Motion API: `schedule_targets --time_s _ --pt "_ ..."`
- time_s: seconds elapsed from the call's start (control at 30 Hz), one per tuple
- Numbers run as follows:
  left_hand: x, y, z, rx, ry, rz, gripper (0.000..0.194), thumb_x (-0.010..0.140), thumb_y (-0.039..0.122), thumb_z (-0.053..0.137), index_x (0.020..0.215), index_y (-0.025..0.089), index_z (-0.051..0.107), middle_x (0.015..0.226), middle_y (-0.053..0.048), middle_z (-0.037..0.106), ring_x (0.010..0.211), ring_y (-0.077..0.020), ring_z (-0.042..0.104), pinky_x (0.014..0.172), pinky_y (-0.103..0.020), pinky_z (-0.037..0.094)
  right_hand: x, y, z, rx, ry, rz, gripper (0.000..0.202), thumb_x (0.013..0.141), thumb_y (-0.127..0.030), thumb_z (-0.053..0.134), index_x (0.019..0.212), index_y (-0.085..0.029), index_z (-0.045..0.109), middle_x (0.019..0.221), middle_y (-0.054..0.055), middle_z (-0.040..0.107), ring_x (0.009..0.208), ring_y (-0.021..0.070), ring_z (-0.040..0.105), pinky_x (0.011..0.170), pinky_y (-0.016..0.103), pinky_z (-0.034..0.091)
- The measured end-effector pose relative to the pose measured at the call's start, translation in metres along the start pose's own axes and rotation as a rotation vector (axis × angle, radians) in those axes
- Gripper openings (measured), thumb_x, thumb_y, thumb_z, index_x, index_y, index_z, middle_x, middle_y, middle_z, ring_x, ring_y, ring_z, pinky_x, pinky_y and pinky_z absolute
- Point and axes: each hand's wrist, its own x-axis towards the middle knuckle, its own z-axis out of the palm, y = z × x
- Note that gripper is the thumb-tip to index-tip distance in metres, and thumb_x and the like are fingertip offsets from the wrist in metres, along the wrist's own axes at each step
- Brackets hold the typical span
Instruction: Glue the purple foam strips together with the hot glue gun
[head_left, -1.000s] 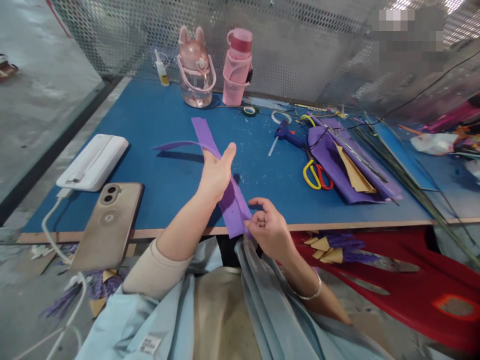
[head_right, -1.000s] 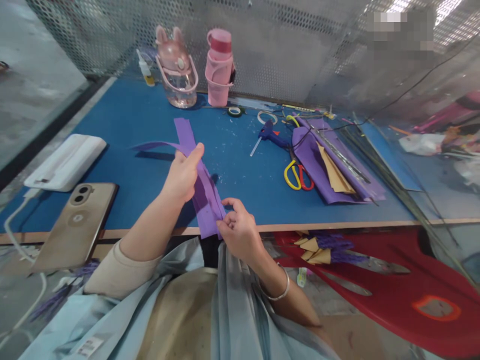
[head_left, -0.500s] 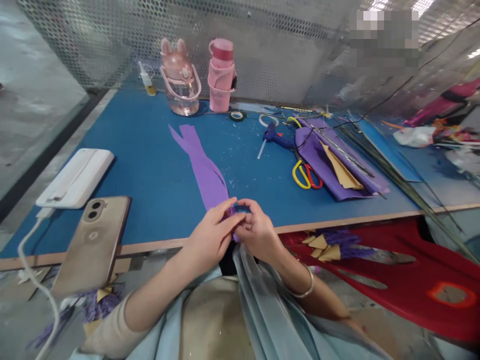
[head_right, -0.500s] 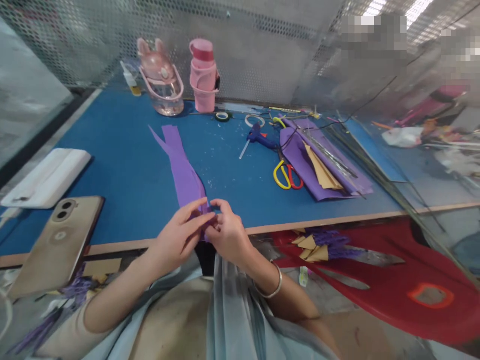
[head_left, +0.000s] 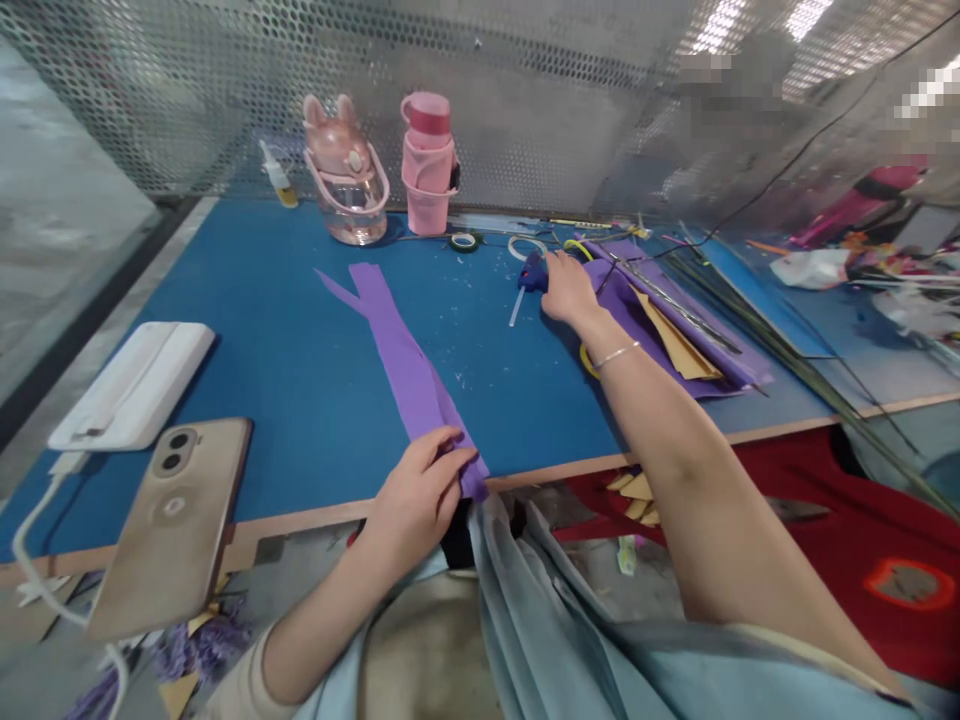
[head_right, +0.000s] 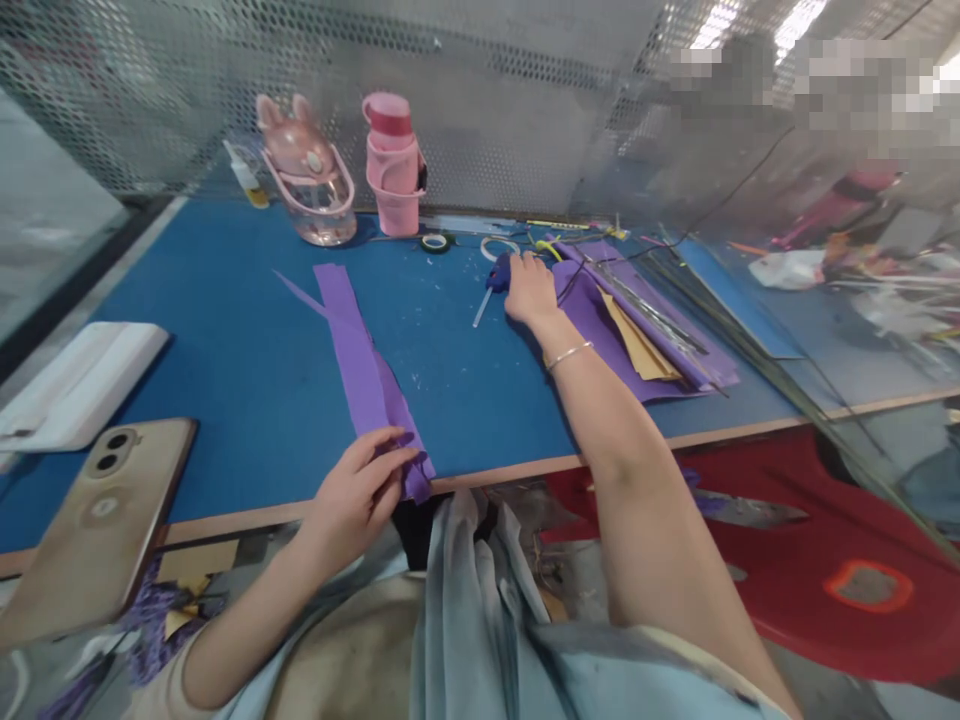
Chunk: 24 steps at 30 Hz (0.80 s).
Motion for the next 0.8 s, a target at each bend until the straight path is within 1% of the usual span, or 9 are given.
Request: schedule_targets --time_s 0.1,0.17,0.3,0.4,0.5,0.57,0.63,0.73,0.8 --pt "0.000 0.000 -0.001 -0.021 0.017 -0.015 0.027 0.088 0.007 0.049 0.107 0.017 0.064 0.119 -0.011 0.059 0.111 -0.0187 0.058 0.095 -0.033 0.052 0.026 0.007 0.018 -0.006 -0.109 0.048 0.073 0.074 -0.010 0.055 0.145 -0.005 0.037 0.137 0.024 0.051 0.121 0.0357 0.049 0.099 0.048 0.041" --pt "0.002 0.001 -0.007 -0.034 0.029 -0.036 0.023 0.087 0.007 0.049 0.101 0.017 0.064 0.113 -0.010 0.060 0.106 -0.0171 0.059 0.092 -0.031 0.053 0.025 0.006 0.022 0.006 -0.077 0.047 0.069 0.074 -0.012 0.056 0.141 -0.007 0.042 0.127 0.024 0.059 0.114 0.0362 0.053 0.095 0.049 0.043" --pt "0.018 0.001 -0.025 0.062 0.012 -0.020 0.016 0.084 0.006 0.052 0.089 0.015 0.065 0.107 -0.010 0.060 0.101 -0.0203 0.058 0.089 -0.034 0.053 -0.005 -0.001 0.005 0.137 0.084 -0.055 0.065 0.076 -0.020 0.058 0.139 -0.011 0.041 0.122 0.021 0.061 0.109 0.0354 0.056 0.092 0.049 0.045" --pt "0.035 0.000 -0.025 0.149 -0.056 0.030 0.016 0.083 0.006 0.050 0.080 0.014 0.063 0.101 -0.012 0.061 0.094 -0.0226 0.058 0.083 -0.037 0.053 -0.035 -0.004 -0.016 0.416 0.158 -0.079 0.058 0.082 -0.032 0.058 0.135 -0.017 0.042 0.109 0.013 0.067 0.096 0.0281 0.062 0.085 0.044 0.050" --pt "0.049 0.005 -0.005 0.129 -0.152 0.024 0.016 0.084 0.007 0.049 0.082 0.013 0.063 0.101 -0.012 0.061 0.094 -0.0229 0.059 0.084 -0.037 0.053 -0.059 -0.004 -0.026 0.780 0.059 -0.117 0.045 0.082 -0.043 0.059 0.120 -0.020 0.054 0.098 0.008 0.070 0.084 0.0238 0.065 0.071 0.038 0.054" --pt "0.052 0.009 0.008 0.088 -0.170 -0.031 0.018 0.085 0.007 0.048 0.092 0.013 0.063 0.108 -0.013 0.060 0.100 -0.0228 0.058 0.089 -0.038 0.052 -0.067 -0.002 -0.025 1.000 0.003 -0.110 0.039 0.083 -0.049 0.057 0.110 -0.021 0.059 0.093 0.008 0.070 0.081 0.0227 0.067 0.064 0.035 0.054" --pt "0.050 0.008 0.013 0.059 -0.169 -0.073 0.021 0.087 0.008 0.047 0.101 0.013 0.062 0.112 -0.013 0.059 0.103 -0.0222 0.058 0.092 -0.039 0.051 -0.071 0.002 -0.021 1.138 -0.017 -0.062 0.041 0.084 -0.055 0.054 0.107 -0.021 0.059 0.091 0.007 0.070 0.082 0.0221 0.068 0.062 0.033 0.055" --pt "0.044 -0.002 -0.001 0.046 -0.194 -0.076 0.023 0.087 0.009 0.047 0.104 0.015 0.061 0.108 -0.010 0.061 0.102 -0.0207 0.059 0.092 -0.037 0.051 -0.074 0.010 -0.020 1.181 -0.059 0.014 0.049 0.082 -0.064 0.053 0.107 -0.023 0.058 0.092 0.007 0.070 0.077 0.0207 0.068 0.060 0.033 0.054" --pt "0.040 -0.009 -0.015 0.044 -0.202 -0.077 0.027 0.085 0.007 0.047 0.107 0.017 0.059 0.108 -0.009 0.063 0.103 -0.0199 0.059 0.092 -0.036 0.050 -0.078 0.014 -0.025 1.169 -0.118 0.004 0.052 0.079 -0.069 0.055 0.103 -0.023 0.059 0.092 0.007 0.071 0.068 0.0185 0.066 0.057 0.032 0.052"
